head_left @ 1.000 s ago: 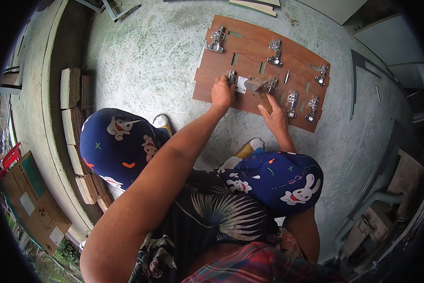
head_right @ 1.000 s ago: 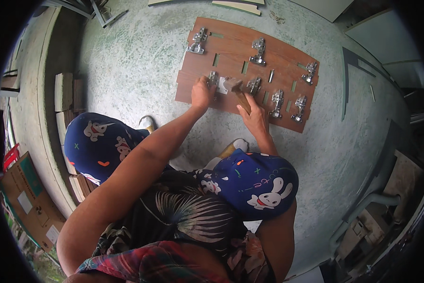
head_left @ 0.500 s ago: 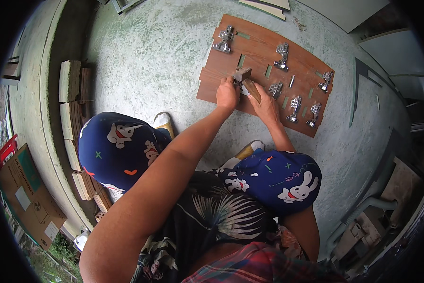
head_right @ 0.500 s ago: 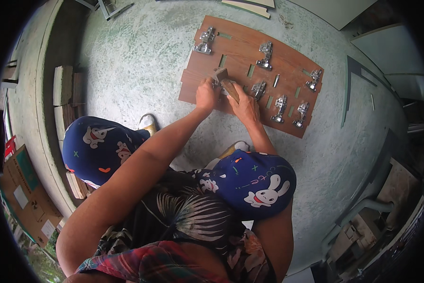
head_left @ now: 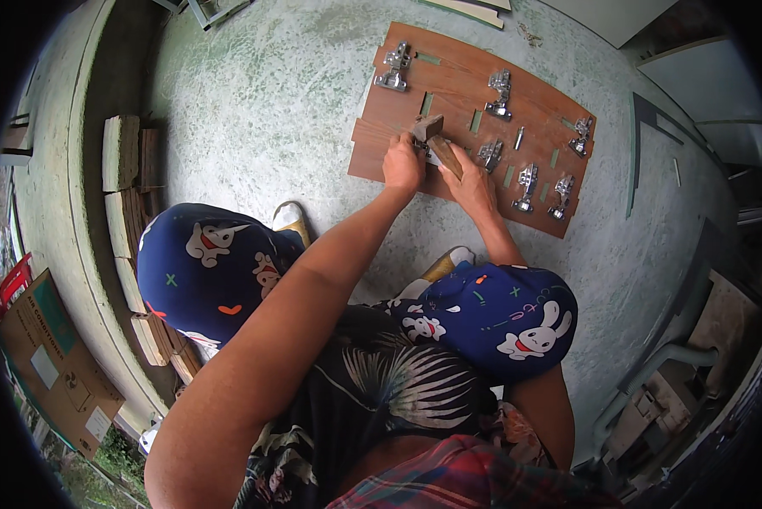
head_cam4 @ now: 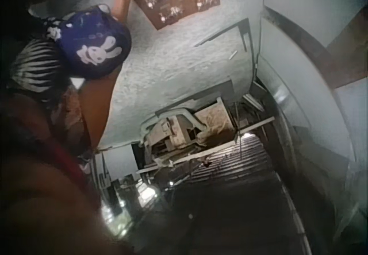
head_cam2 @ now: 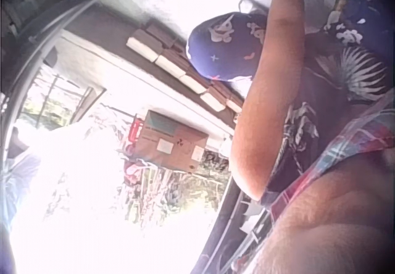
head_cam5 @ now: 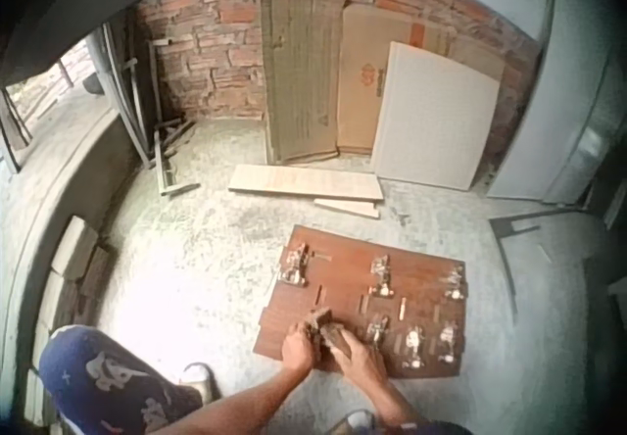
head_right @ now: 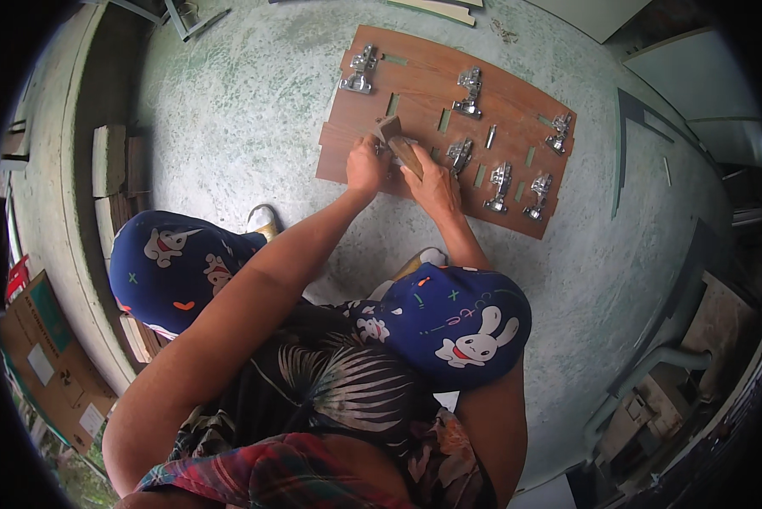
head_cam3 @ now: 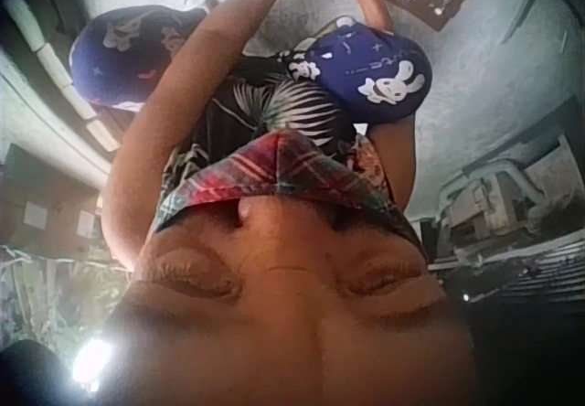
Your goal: Installing and aligning metal hinges on a wooden board using a hammer.
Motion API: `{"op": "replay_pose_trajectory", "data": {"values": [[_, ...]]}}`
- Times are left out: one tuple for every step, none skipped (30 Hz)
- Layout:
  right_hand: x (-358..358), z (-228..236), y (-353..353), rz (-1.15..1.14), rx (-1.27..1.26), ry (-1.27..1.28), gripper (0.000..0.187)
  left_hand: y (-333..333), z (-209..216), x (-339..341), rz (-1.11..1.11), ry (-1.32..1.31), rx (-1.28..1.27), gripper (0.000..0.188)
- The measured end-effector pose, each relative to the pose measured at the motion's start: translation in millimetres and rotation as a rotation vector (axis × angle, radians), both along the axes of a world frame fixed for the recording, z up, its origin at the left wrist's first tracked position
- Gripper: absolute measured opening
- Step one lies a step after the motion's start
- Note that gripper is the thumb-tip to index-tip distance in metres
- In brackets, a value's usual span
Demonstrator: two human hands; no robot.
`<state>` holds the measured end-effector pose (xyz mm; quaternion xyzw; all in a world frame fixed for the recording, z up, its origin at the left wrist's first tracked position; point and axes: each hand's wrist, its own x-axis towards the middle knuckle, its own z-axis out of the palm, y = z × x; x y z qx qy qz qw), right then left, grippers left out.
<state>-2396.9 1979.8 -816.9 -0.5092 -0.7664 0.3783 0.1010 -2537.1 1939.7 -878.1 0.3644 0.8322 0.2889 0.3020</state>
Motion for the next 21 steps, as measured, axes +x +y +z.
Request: {"op": "replay_pose_trajectory", "data": {"values": [[-0.9, 0.8, 2.1, -0.001, -0.02, -0.04, 0.048, 0.2, -2.0, -0.8, -0.005, 0.001, 0.003, 0.027], [0.4, -0.3, 1.4, -0.007, -0.017, -0.039, 0.048, 0.2, -3.8, -1.2, -0.001, 0.007, -0.01, 0.028], [6.7, -5.0, -0.4, -0.042, 0.003, 0.021, 0.048, 0.5, -3.6, 0.8, 0.001, 0.008, -0.025, 0.029], [13.5, -9.5, -1.9, -0.076, 0.023, 0.08, 0.048, 1.4, -3.6, 2.0, -0.007, 0.004, -0.023, 0.029], [20.9, -13.7, -3.5, -0.084, 0.025, 0.075, 0.048, 2.6, -3.6, 2.5, 0.012, 0.011, -0.006, 0.027], [25.1, -15.1, -5.3, -0.145, 0.006, 0.156, 0.048, 2.8, -4.4, 0.2, 0.037, 0.021, 0.01, 0.026], [30.9, -15.7, -6.4, -0.206, -0.013, 0.237, 0.048, 2.9, -5.1, -3.1, -0.011, 0.027, -0.016, 0.034], [39.6, -14.8, -7.5, -0.21, -0.011, 0.234, 0.048, 1.8, -5.1, -0.5, -0.016, 0.024, -0.015, 0.034], [50.2, -13.4, -10.2, -0.284, -0.018, 0.258, 0.048, 0.0, -0.2, 3.0, 0.002, 0.047, 0.01, 0.037], [61.6, -11.6, -12.9, -0.36, -0.023, 0.281, 0.049, -1.2, 4.7, 6.6, 0.019, 0.068, 0.035, 0.04], [68.8, -10.9, -15.7, -0.404, -0.042, 0.288, 0.048, -2.7, 10.2, 5.5, 0.016, 0.071, 0.034, 0.04], [76.8, -10.3, -19.3, -0.408, -0.043, 0.291, 0.048, -4.0, 15.8, 4.1, -0.045, 0.101, 0.064, 0.043], [85.0, -10.2, -23.9, -0.485, -0.127, 0.352, 0.046, -5.1, 18.3, 4.4, -0.106, 0.13, 0.094, 0.046], [87.1, -7.1, -28.2, -0.554, -0.21, 0.417, 0.045, -6.1, 20.2, 4.1, -0.105, 0.139, 0.095, 0.046], [92.7, -1.9, -34.1, -0.611, -0.146, 0.423, 0.039, -4.6, 19.9, 12.3, -0.263, 0.226, 0.231, 0.047], [99.9, 1.2, -38.9, -0.622, -0.14, 0.418, 0.039, -3.5, 19.3, 21.0, -0.419, 0.313, 0.368, 0.049], [107.0, 3.3, -43.5, -0.685, -0.141, 0.451, 0.035, -2.9, 18.2, 32.6, -0.539, 0.276, 0.36, 0.05], [112.5, 2.7, -48.2, -0.744, -0.143, 0.489, 0.031, -0.5, 17.2, 44.3, -0.627, 0.25, 0.33, 0.052], [117.6, 0.5, -53.6, -0.751, -0.14, 0.488, 0.031, -0.6, 16.3, 54.8, -0.687, 0.244, 0.31, 0.053], [122.4, -2.8, -59.3, -0.771, -0.144, 0.512, 0.031, -1.3, 15.3, 64.2, -0.745, 0.237, 0.289, 0.055], [126.5, -5.1, -64.6, -0.792, -0.148, 0.536, 0.03, 0.1, 13.4, 71.4, -0.751, 0.234, 0.29, 0.055]]}}
